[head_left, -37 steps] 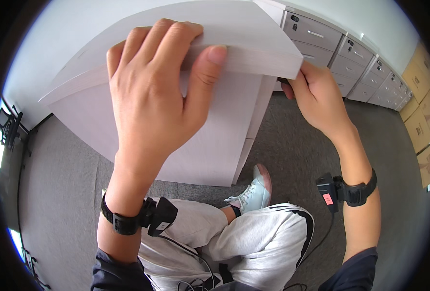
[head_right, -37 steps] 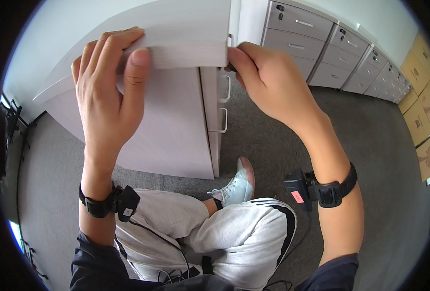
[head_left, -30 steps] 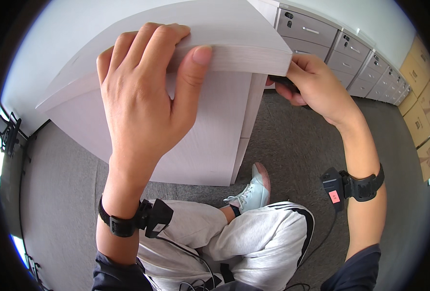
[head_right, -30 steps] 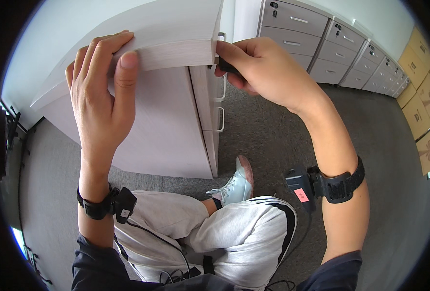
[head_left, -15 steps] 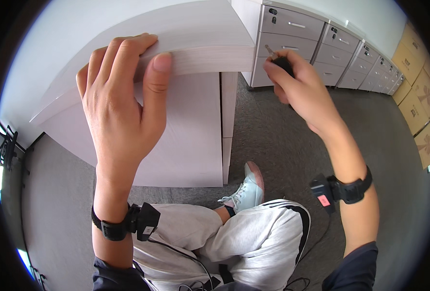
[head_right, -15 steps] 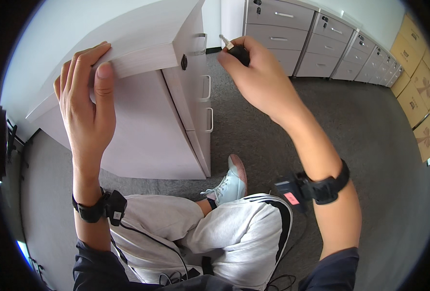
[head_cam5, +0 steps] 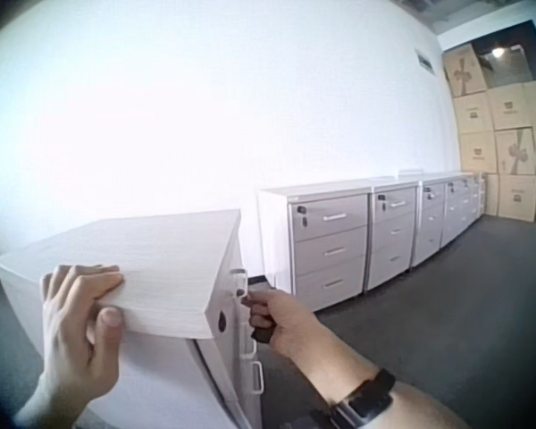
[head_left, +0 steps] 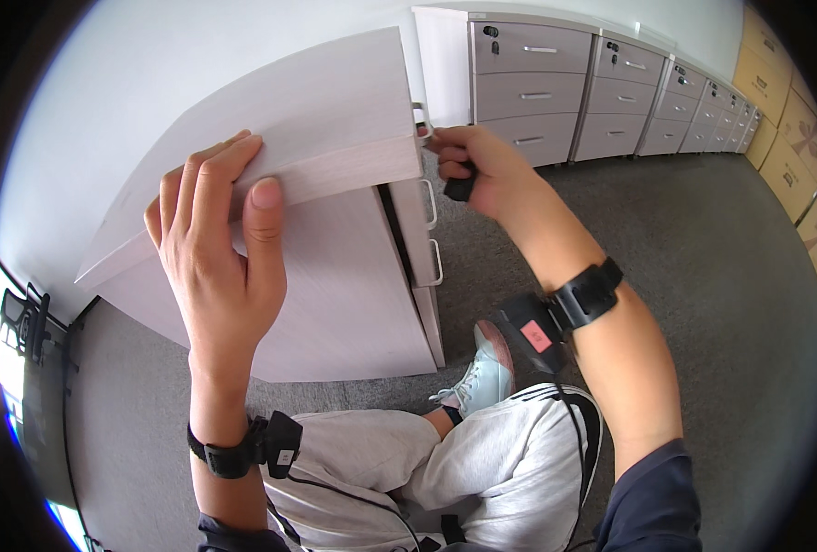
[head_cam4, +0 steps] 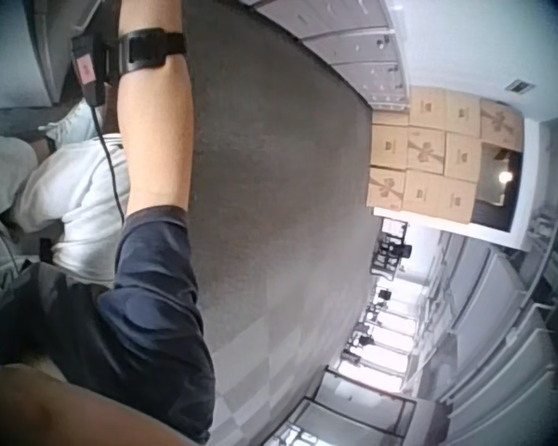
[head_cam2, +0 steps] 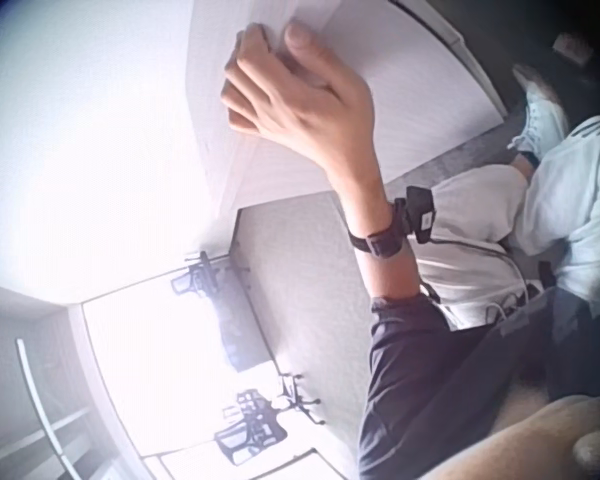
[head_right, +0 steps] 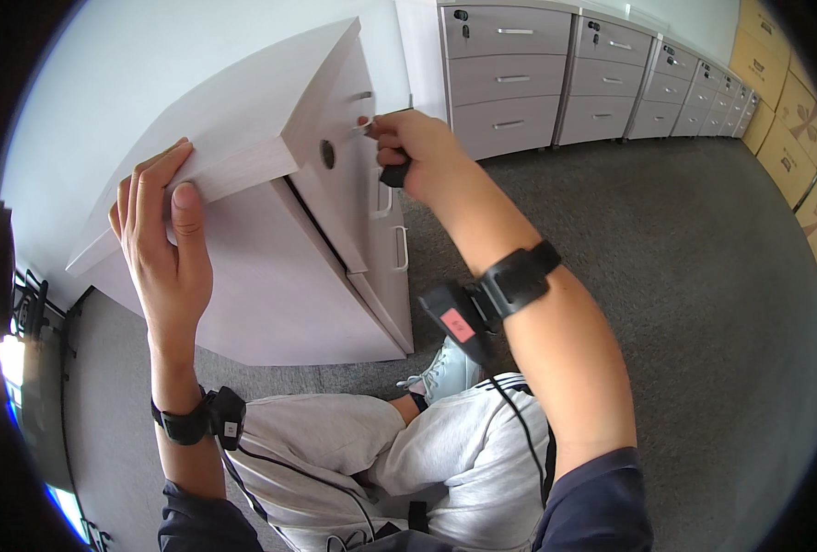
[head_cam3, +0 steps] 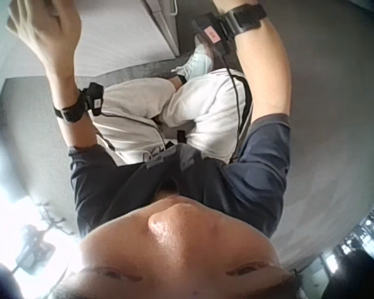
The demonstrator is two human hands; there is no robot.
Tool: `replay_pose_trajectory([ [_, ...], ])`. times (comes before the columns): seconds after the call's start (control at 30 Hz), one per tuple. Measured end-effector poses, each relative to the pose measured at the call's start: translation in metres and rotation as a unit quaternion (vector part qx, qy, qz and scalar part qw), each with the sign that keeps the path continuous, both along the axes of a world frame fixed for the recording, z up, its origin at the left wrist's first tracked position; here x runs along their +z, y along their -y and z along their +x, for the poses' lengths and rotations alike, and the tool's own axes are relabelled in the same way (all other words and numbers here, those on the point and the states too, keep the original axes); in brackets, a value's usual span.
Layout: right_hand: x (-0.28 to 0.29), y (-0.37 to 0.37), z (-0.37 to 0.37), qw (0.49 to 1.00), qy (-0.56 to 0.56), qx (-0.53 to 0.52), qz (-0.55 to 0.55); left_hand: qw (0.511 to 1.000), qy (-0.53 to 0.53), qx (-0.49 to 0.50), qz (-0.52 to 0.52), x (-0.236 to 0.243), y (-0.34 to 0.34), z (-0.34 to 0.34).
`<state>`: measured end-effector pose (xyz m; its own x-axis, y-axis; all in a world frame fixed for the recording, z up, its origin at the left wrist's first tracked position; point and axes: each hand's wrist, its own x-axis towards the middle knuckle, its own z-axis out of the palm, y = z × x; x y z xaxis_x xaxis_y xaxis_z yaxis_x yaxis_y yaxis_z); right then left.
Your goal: The recorder uses a screwdriver and keys to disassemble and inspect the lock mechanism on a desk drawer while sitting on the floor.
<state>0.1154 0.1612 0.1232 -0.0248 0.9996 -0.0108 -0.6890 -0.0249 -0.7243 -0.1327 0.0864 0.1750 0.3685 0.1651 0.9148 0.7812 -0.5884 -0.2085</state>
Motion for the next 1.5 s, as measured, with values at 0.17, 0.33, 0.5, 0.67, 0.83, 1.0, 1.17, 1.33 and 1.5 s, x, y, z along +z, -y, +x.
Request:
replay_pose_trajectory([
  [0.17,0.007,0.044,0.024,0.978,0.113,-0.172,0.018,1.000,-0.004,-0.016,0.016,-0.003,-0.003,0.000],
  [0.33,0.007,0.076,0.073,0.951,0.242,-0.193,0.008,0.999,0.011,-0.009,0.047,-0.002,-0.005,0.007],
  [0.5,0.012,0.102,0.071,0.825,0.478,-0.297,0.042,0.998,0.026,0.020,0.049,-0.010,-0.006,-0.002],
  [0.67,0.016,0.119,0.116,0.789,0.574,-0.215,0.047,0.999,0.014,0.024,0.017,-0.005,0.001,0.006],
  [0.83,0.020,0.122,0.105,0.774,0.566,-0.173,0.223,0.999,-0.010,0.047,0.023,-0.007,0.001,0.000],
  [1.0,0.020,0.128,0.114,0.802,0.510,-0.169,0.261,0.998,-0.005,0.059,-0.007,-0.006,0.002,0.007],
  [1.17,0.018,0.129,0.125,0.785,0.511,-0.212,0.280,0.996,0.009,0.086,-0.033,-0.008,0.002,0.007],
  [1.33,0.010,0.123,0.129,0.760,0.509,-0.224,0.336,0.994,-0.002,0.102,-0.034,0.000,0.009,0.001],
  [1.5,0.002,0.120,0.131,0.759,0.499,-0.232,0.348,0.991,0.026,0.112,-0.073,-0.011,0.004,0.005],
])
